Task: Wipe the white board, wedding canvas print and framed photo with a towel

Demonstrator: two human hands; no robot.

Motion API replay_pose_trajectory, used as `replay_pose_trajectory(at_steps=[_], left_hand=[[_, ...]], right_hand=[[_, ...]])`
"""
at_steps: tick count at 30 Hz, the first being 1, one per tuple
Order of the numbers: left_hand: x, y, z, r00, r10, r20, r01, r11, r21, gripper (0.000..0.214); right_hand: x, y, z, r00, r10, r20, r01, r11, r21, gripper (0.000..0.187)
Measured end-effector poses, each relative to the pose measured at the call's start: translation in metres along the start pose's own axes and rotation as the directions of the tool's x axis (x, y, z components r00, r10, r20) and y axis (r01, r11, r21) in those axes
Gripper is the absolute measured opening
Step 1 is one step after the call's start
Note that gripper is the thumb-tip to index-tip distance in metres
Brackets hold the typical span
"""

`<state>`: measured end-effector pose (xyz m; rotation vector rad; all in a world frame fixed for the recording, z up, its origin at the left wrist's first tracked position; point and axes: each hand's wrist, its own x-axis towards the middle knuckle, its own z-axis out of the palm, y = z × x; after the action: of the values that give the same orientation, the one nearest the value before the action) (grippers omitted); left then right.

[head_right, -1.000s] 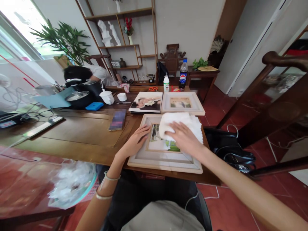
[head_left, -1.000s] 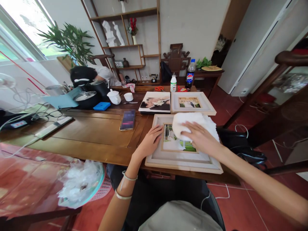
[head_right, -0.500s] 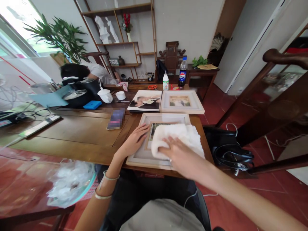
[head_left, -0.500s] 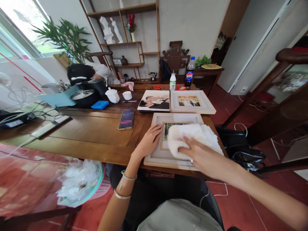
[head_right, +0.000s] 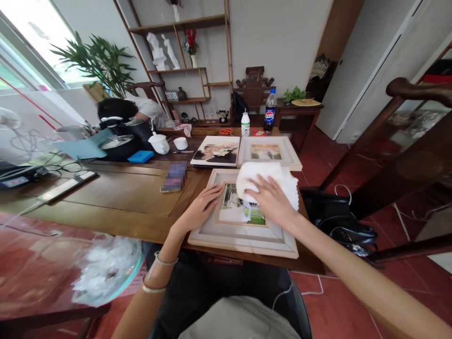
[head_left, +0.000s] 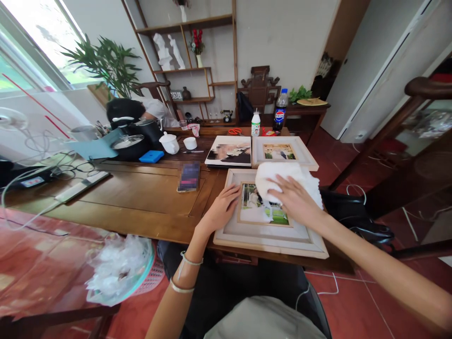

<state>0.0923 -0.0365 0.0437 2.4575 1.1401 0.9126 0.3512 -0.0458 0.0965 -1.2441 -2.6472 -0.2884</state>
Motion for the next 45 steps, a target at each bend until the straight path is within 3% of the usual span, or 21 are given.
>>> replay_pose_trajectory(at_steps=[3,6,10,16,20,24,30,34,40,45], left_hand=[[0.0,0.001,-0.001,1.0,-0.006,0.001,0.006,1.0,-0.004,0.037],[0.0,0.002,0.0,1.0,-0.01,-0.006,0.01,1.0,-0.007,0.037],[0.0,0.001,0.001,1.0,-0.01,-0.006,0.01,1.0,0.0,0.037],[0.0,0.0,0.003,1.0,-0.008,-0.01,0.008,1.0,0.009,0.038],[0.0,0.0,0.003,1.0,-0.004,-0.008,0.004,1.0,0.011,0.037],[0.0,0.0,0.002,1.0,0.009,-0.008,-0.009,1.0,0.009,0.037],[0.0,0.0,0.001,1.0,-0.002,-0.002,0.001,1.0,-0.017,0.037],[0.0,-0.001,0.001,1.0,0.004,-0.016,-0.004,1.0,-0.026,0.038],[0.001,-0.001,0.003,1.0,-0.013,-0.015,0.013,1.0,-0.017,0.037],[0.001,0.0,0.003,1.0,-0.011,-0.018,0.011,1.0,-0.01,0.037]], right_hand=[[0.015,0.018,0.006,0.999,0.033,-0.024,-0.034,0.998,-0.049,0.055],[0.016,0.013,0.009,1.0,-0.001,0.03,0.002,0.999,-0.035,0.054],[-0.004,-0.024,-0.005,0.992,-0.04,0.12,0.033,0.998,0.055,0.053],[-0.037,-0.083,-0.059,0.96,-0.106,0.259,0.049,0.975,0.216,0.042],[-0.041,-0.094,-0.062,0.963,-0.137,0.233,0.061,0.951,0.304,0.038],[-0.032,-0.072,-0.032,0.986,-0.091,0.14,0.051,0.962,0.267,0.051],[0.009,-0.003,0.002,0.999,0.028,0.014,-0.029,0.999,0.034,0.057],[0.029,0.009,0.009,0.999,0.006,0.051,-0.008,1.0,0.03,0.057],[0.009,-0.047,-0.015,0.965,-0.081,0.251,0.036,0.984,0.176,0.054],[-0.021,-0.103,-0.05,0.88,-0.158,0.447,0.051,0.969,0.241,0.052]])
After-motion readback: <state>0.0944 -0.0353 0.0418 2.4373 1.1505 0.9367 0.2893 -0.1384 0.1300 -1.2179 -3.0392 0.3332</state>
